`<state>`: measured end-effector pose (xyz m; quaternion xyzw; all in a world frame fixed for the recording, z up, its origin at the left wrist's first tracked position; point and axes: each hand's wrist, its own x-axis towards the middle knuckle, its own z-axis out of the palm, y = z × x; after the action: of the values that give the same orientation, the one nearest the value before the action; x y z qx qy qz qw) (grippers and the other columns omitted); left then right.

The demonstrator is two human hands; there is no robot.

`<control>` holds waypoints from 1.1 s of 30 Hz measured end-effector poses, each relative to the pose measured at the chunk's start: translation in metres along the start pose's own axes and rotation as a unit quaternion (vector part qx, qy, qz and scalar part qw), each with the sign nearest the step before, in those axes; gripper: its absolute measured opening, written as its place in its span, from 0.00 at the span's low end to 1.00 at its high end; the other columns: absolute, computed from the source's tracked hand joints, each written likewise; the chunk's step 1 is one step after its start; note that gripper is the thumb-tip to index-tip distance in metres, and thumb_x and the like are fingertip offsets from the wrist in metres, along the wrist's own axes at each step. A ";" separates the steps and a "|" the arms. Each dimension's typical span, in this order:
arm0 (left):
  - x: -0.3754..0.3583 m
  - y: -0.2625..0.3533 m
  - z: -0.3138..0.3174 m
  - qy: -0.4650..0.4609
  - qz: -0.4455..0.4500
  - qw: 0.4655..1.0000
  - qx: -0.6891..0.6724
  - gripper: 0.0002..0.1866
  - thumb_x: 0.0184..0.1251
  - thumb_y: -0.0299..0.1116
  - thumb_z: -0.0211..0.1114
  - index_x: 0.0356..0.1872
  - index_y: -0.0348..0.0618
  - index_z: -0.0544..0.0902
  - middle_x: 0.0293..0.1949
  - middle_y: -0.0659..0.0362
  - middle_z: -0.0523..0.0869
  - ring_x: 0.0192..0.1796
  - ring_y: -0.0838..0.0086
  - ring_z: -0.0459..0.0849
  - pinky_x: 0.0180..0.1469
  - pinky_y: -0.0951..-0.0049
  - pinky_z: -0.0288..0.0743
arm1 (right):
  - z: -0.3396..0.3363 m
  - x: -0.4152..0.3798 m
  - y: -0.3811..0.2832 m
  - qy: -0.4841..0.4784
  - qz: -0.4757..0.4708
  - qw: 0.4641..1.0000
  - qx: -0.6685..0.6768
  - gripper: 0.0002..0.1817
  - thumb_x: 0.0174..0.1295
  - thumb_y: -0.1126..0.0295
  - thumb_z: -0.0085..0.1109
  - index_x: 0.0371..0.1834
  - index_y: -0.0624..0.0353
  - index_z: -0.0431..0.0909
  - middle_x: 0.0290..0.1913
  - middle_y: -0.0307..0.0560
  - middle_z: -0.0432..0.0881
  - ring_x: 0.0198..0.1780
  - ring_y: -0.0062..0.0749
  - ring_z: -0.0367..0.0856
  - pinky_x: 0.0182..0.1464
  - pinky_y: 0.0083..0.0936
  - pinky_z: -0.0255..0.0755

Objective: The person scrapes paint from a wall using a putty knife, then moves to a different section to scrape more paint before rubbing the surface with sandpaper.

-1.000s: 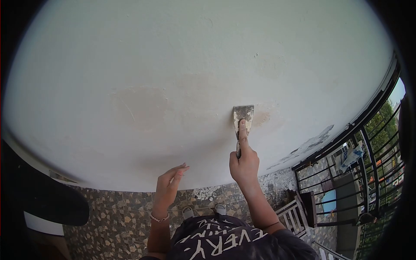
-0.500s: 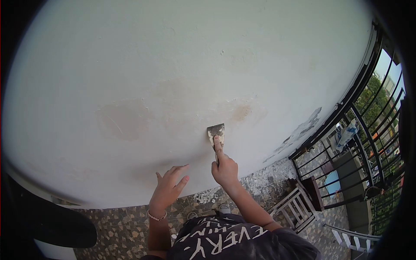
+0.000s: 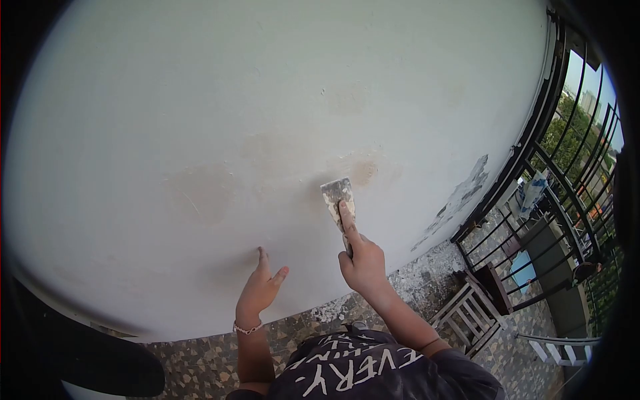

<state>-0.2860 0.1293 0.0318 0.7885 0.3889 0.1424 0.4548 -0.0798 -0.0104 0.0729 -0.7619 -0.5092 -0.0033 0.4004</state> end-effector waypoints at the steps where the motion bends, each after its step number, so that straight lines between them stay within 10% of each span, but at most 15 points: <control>1: 0.000 0.007 -0.001 0.011 0.012 0.998 -0.054 0.49 0.78 0.54 0.54 0.79 0.24 0.42 0.79 0.31 0.52 0.80 0.48 0.60 0.75 0.47 0.59 | -0.006 0.015 -0.006 0.028 -0.010 1.000 0.003 0.54 0.53 0.77 0.53 0.85 0.31 0.43 0.26 0.52 0.79 0.27 0.51 0.81 0.32 0.47 0.76; 4: -0.002 0.026 -0.010 -0.016 0.022 0.892 -0.451 0.50 0.76 0.56 0.53 0.80 0.29 0.39 0.80 0.33 0.51 0.79 0.42 0.58 0.75 0.51 0.58 | -0.013 0.047 -0.014 0.027 -0.001 0.999 -0.023 0.54 0.53 0.78 0.53 0.85 0.30 0.43 0.26 0.51 0.79 0.26 0.49 0.81 0.30 0.45 0.75; 7: 0.010 0.006 -0.012 0.005 0.044 0.847 -0.530 0.50 0.74 0.58 0.50 0.81 0.29 0.42 0.79 0.33 0.53 0.80 0.43 0.55 0.76 0.48 0.53 | 0.011 0.056 0.002 0.007 0.020 0.998 -0.051 0.54 0.52 0.78 0.52 0.85 0.30 0.44 0.26 0.50 0.79 0.26 0.48 0.81 0.29 0.44 0.75; 16: 0.022 0.011 0.006 0.005 0.114 0.814 -0.569 0.30 0.73 0.55 0.53 0.61 0.37 0.70 0.71 0.38 0.67 0.79 0.44 0.58 0.74 0.52 0.54 | 0.064 0.011 0.040 -0.095 0.083 0.989 -0.082 0.54 0.51 0.79 0.51 0.85 0.36 0.43 0.28 0.54 0.83 0.29 0.55 0.83 0.33 0.48 0.76; 26: 0.029 0.012 0.004 0.030 0.117 0.772 -0.624 0.28 0.76 0.52 0.51 0.54 0.32 0.72 0.69 0.35 0.68 0.77 0.43 0.61 0.73 0.56 0.56 | 0.040 -0.047 0.053 -0.230 0.123 0.961 -0.092 0.54 0.51 0.76 0.53 0.84 0.28 0.46 0.29 0.58 0.83 0.34 0.60 0.84 0.39 0.53 0.78; 33: 0.024 0.016 0.006 0.051 0.116 0.753 -0.646 0.34 0.76 0.53 0.49 0.62 0.24 0.68 0.69 0.32 0.68 0.76 0.42 0.63 0.72 0.56 0.57 | -0.015 0.011 -0.025 0.006 -0.010 1.000 0.024 0.53 0.53 0.78 0.53 0.85 0.36 0.45 0.28 0.56 0.80 0.28 0.57 0.81 0.35 0.48 0.76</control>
<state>-0.2592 0.1396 0.0385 0.3381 0.1322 0.4511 0.8153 -0.0885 -0.0072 0.1028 -0.7470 -0.5140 0.0005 0.4217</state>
